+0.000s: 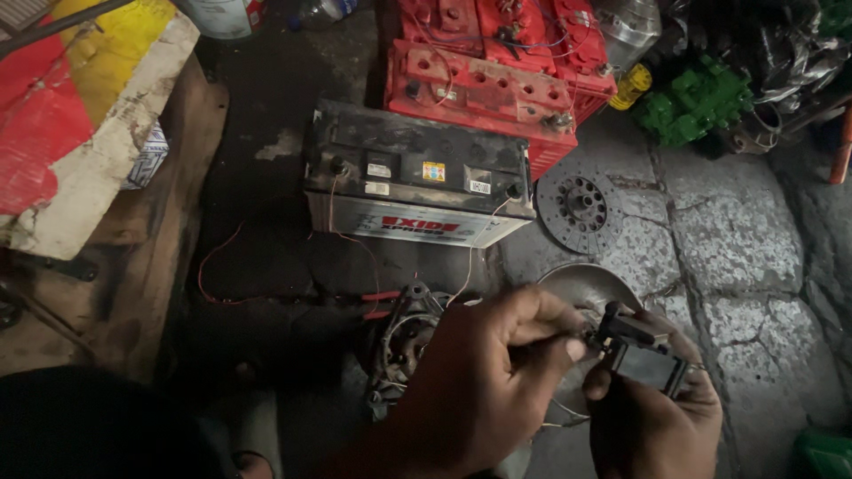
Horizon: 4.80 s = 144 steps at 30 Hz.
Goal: The person holds a small black electrical component and repeatedly connects wires to its terminals while testing against a car battery. They manipulate the wires and component with both hands, occasionally adjusting the connections.
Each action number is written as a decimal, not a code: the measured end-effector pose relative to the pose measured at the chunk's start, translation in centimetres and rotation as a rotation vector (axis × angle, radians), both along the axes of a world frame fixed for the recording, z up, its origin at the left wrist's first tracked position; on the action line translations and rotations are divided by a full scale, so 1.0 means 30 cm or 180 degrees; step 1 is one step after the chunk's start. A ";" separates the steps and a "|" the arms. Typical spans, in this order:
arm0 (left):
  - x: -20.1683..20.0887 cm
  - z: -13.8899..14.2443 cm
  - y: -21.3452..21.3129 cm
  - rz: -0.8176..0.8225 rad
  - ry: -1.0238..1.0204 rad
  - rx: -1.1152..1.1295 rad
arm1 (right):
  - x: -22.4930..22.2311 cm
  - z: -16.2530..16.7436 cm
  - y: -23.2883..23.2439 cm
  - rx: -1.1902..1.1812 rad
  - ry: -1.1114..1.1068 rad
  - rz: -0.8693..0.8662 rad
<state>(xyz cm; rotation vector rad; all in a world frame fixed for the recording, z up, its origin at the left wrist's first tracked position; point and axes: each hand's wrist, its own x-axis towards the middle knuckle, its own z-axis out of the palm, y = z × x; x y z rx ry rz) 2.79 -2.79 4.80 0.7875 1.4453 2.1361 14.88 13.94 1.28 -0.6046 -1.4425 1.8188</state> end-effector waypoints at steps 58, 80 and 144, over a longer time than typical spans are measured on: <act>-0.001 -0.030 0.014 -0.0529 -0.1061 -0.0341 | -0.023 -0.019 -0.033 0.0003 -0.0063 -0.0242; -0.056 -0.068 0.030 0.0484 -0.1527 -0.0098 | -0.011 0.114 -0.198 0.1675 -0.1604 -0.1159; -0.065 -0.090 0.046 -0.0052 -0.2772 0.0897 | -0.049 0.132 -0.187 0.2003 -0.1607 -0.1447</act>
